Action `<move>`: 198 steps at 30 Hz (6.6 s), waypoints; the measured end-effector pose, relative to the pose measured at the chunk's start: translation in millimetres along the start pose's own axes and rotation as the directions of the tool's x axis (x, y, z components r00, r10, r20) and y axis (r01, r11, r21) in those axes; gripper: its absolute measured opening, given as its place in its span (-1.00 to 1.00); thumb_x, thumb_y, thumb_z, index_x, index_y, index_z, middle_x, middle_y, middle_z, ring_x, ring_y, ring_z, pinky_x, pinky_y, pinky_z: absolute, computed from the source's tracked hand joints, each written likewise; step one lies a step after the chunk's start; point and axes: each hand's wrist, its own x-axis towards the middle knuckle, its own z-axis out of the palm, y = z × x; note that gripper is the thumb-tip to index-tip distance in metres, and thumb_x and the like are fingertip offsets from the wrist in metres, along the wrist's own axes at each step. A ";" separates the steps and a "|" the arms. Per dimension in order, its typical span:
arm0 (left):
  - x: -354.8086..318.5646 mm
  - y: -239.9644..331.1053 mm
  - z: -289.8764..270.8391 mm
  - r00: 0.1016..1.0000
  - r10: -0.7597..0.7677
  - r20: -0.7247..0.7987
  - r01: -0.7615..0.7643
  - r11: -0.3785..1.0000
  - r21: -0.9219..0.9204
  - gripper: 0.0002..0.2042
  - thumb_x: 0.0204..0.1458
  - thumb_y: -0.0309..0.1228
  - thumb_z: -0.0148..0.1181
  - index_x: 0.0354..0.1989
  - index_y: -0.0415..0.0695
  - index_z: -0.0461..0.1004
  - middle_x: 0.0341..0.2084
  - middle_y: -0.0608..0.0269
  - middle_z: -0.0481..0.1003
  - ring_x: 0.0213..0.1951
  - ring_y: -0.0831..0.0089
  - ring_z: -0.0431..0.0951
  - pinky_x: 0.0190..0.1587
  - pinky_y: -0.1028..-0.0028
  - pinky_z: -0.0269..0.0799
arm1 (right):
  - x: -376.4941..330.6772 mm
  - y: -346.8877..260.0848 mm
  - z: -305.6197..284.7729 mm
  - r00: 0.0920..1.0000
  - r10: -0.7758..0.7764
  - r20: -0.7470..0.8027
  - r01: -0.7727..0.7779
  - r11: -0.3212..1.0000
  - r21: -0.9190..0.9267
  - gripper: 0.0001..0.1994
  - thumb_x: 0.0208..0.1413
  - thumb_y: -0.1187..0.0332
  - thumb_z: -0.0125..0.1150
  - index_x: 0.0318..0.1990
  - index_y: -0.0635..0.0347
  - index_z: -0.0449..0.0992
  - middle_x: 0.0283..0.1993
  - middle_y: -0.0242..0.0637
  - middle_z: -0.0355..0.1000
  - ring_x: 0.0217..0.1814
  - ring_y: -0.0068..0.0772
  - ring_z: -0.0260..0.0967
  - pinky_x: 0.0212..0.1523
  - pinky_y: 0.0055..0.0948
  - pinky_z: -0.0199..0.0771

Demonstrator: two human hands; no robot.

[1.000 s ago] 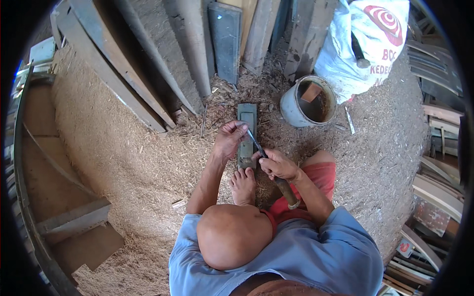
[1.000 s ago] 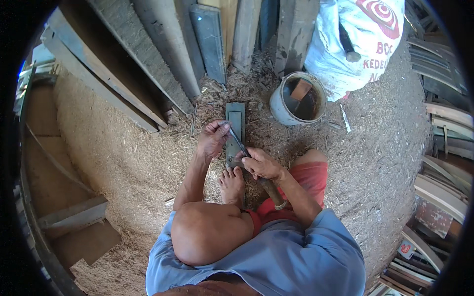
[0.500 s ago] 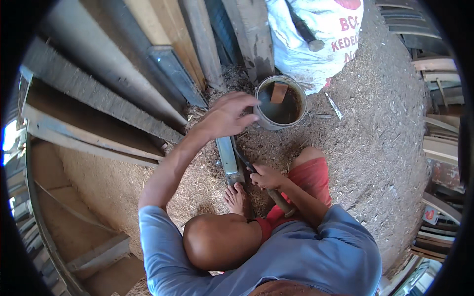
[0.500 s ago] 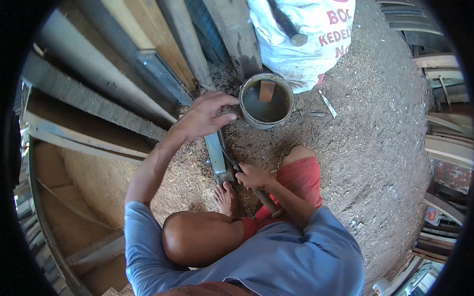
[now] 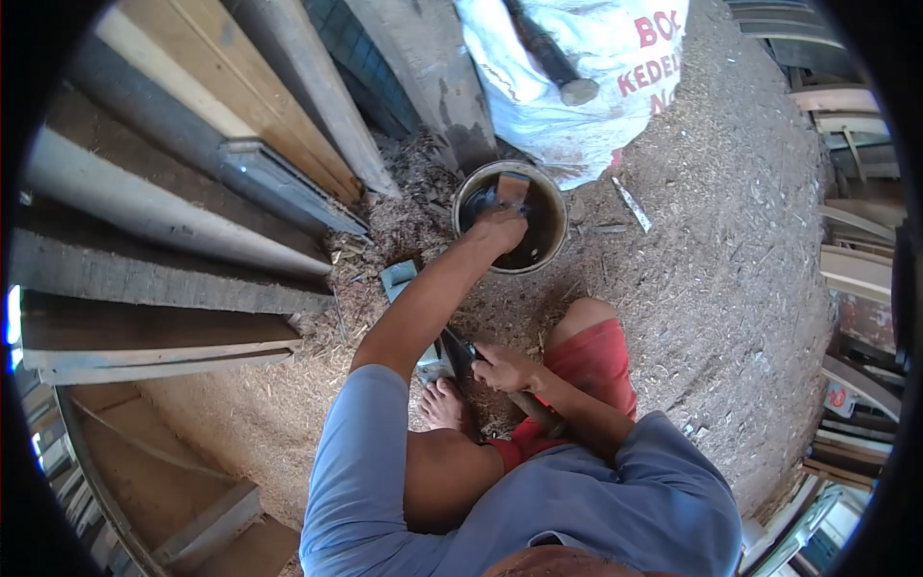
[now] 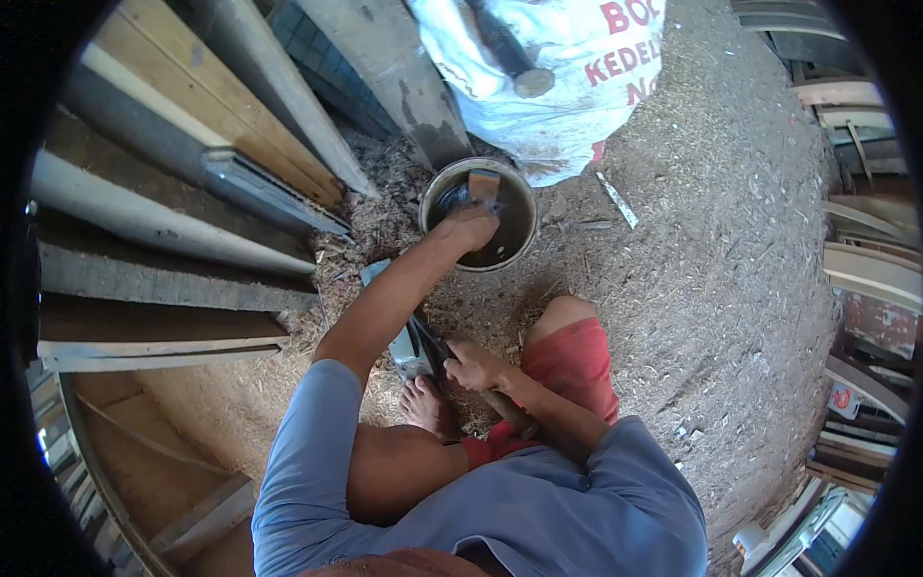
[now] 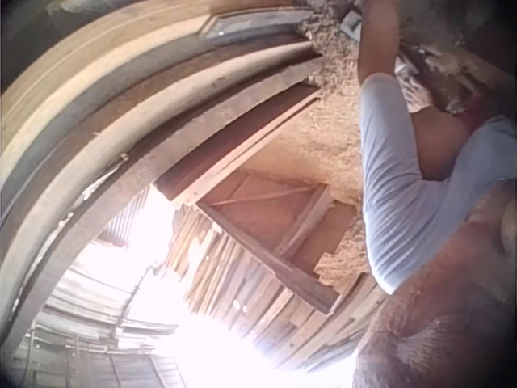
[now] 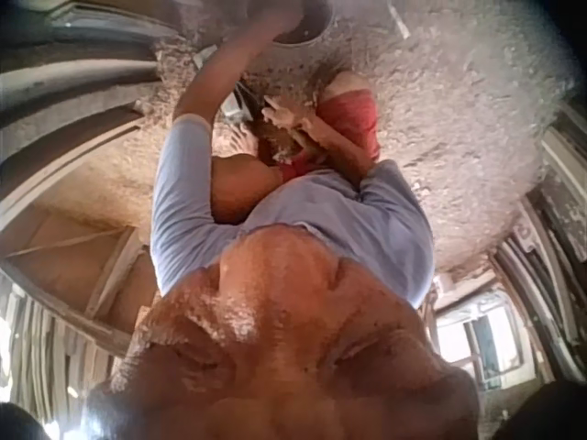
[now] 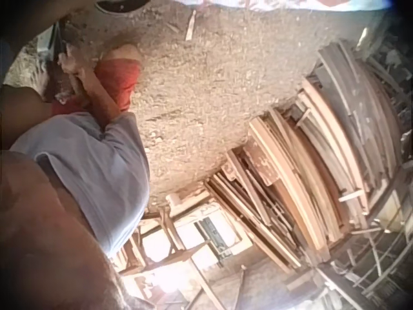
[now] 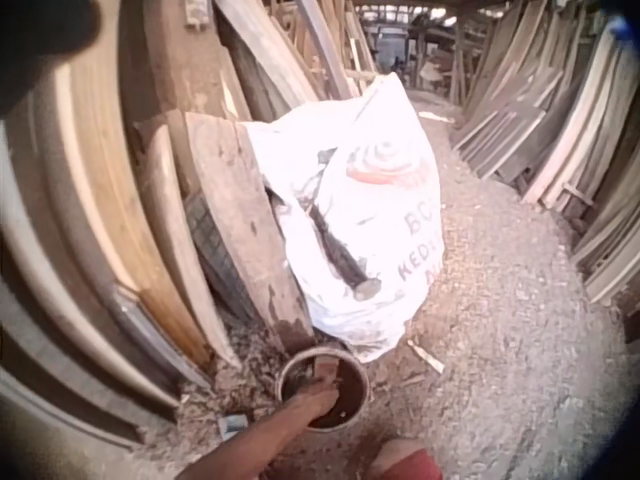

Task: The person sharpens a metal blade by hand, repeatedly rubbing it against a whetstone and occasionally dipping the stone or blade into a bucket of liquid.

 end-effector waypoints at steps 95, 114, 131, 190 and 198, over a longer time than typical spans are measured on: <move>-320.4 -28.1 138.9 0.330 -0.639 -0.695 -0.944 -0.231 -0.237 -0.65 0.21 -0.55 0.26 0.18 -0.17 0.52 -0.10 0.11 0.62 -0.11 0.32 0.64 -0.05 0.29 0.61 | -14.7 -114.8 69.8 0.912 -0.409 0.004 0.405 0.904 0.138 -0.66 0.42 0.34 -0.01 0.20 0.36 0.46 -0.25 -0.35 0.52 -0.31 -0.59 0.39 -0.20 -0.51 0.47; -325.3 -33.7 141.1 0.558 -0.544 -0.627 -0.821 -0.471 -0.323 -0.66 0.20 -0.58 0.26 0.15 -0.25 0.50 -0.12 0.07 0.62 -0.10 0.29 0.67 0.03 0.31 0.63 | -11.6 -106.3 68.6 0.925 -0.379 0.023 0.361 0.896 0.258 -0.65 0.44 0.32 -0.06 0.25 0.32 0.36 -0.25 -0.30 0.55 -0.32 -0.63 0.40 -0.24 -0.52 0.47; -303.1 -42.1 162.1 0.545 -0.682 -0.488 -0.786 -0.214 -0.580 -0.83 0.21 -0.64 0.22 -0.06 -0.20 0.51 -0.19 0.19 0.63 -0.20 0.52 0.61 -0.09 0.46 0.59 | -15.4 -111.4 73.7 0.939 -0.316 -0.137 0.300 0.946 -0.124 -0.40 0.28 0.56 -0.03 0.49 0.18 0.16 -0.15 -0.10 0.62 -0.21 -0.50 0.56 -0.07 -0.42 0.57; -235.9 -66.8 243.3 0.491 -0.146 -0.859 -0.226 0.931 -0.287 -0.38 -0.10 -0.34 0.51 0.22 -0.11 0.49 0.18 0.06 0.52 0.20 0.13 0.53 0.25 0.12 0.48 | 49.3 -63.8 92.3 0.967 0.129 -0.221 -0.243 0.731 -0.638 -0.14 0.07 0.43 0.13 0.52 0.39 -0.12 -0.15 0.26 0.56 -0.13 0.25 0.58 0.01 0.07 0.56; -232.8 -134.7 173.5 0.738 -0.248 -0.628 -0.160 0.839 -0.520 -0.37 -0.06 -0.34 0.49 0.27 -0.07 0.46 0.21 0.12 0.51 0.17 0.22 0.57 0.23 0.12 0.46 | 134.9 -102.5 41.6 0.975 0.110 -0.192 -0.213 0.707 -0.675 -0.18 -0.06 0.46 0.20 0.44 0.39 0.10 -0.19 0.28 0.57 -0.09 0.29 0.58 -0.01 0.00 0.60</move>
